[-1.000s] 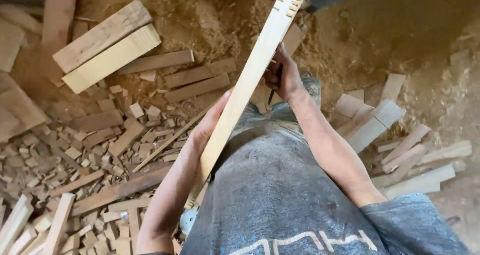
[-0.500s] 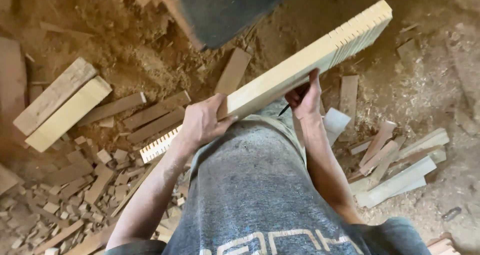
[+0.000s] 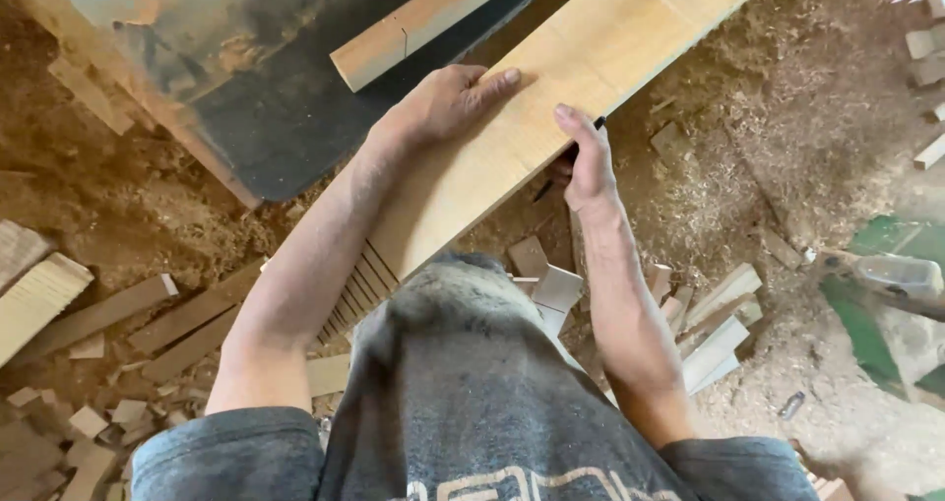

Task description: Measuring and marking wooden boards using a pencil, square, and tape measure to prepare for cutting.

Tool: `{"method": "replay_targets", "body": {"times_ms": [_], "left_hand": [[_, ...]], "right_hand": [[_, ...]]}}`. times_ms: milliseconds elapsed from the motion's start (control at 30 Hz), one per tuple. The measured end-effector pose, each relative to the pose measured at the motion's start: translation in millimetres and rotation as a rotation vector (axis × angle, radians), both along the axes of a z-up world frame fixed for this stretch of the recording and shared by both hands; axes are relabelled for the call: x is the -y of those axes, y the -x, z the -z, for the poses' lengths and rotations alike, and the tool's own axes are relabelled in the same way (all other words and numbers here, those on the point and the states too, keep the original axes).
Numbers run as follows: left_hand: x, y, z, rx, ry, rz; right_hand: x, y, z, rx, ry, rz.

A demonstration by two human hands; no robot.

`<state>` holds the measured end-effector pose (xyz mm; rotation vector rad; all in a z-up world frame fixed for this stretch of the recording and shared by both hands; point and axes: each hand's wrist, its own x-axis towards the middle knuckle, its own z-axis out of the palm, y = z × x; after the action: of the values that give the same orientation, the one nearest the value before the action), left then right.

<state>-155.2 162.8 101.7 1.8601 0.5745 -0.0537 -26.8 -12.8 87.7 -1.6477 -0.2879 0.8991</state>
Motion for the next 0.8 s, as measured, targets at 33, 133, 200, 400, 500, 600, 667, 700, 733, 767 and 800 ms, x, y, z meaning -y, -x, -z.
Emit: {"method": "replay_targets", "body": {"times_ms": [33,133,200,400,500,600,667,700,733,767,800], "left_hand": [[-1,-11,16,-0.102,-0.141,0.021],[40,18,-17,-0.187,-0.228,0.179],[59,10,23,-0.213,-0.356,0.177],[17,-44,186,-0.108,-0.546,-0.006],[-11,-77,201,-0.066,-0.541,-0.101],[-37,-115,212,0.002,-0.628,-0.209],[-38,-125,232,0.031,-0.675,-0.253],[-44,-133,246,0.053,-0.75,-0.298],[-50,-141,259,0.076,-0.824,-0.343],[-57,-146,246,0.07,-0.819,-0.345],[-64,-150,233,0.003,-0.881,-0.357]], "right_hand": [[-4,-1,2,-0.176,0.094,0.132],[-2,-21,31,-0.255,0.069,0.169],[-14,-35,47,-0.245,0.126,0.215],[-94,-103,103,-0.137,0.311,0.116],[-123,-143,136,-0.115,0.333,0.082],[-151,-184,157,-0.116,0.336,0.098],[-155,-195,163,-0.13,0.354,0.107],[-165,-203,163,-0.127,0.356,0.099],[-174,-211,163,-0.124,0.357,0.091],[-183,-214,151,-0.126,0.363,0.087],[-191,-215,139,-0.133,0.344,0.058]]}}
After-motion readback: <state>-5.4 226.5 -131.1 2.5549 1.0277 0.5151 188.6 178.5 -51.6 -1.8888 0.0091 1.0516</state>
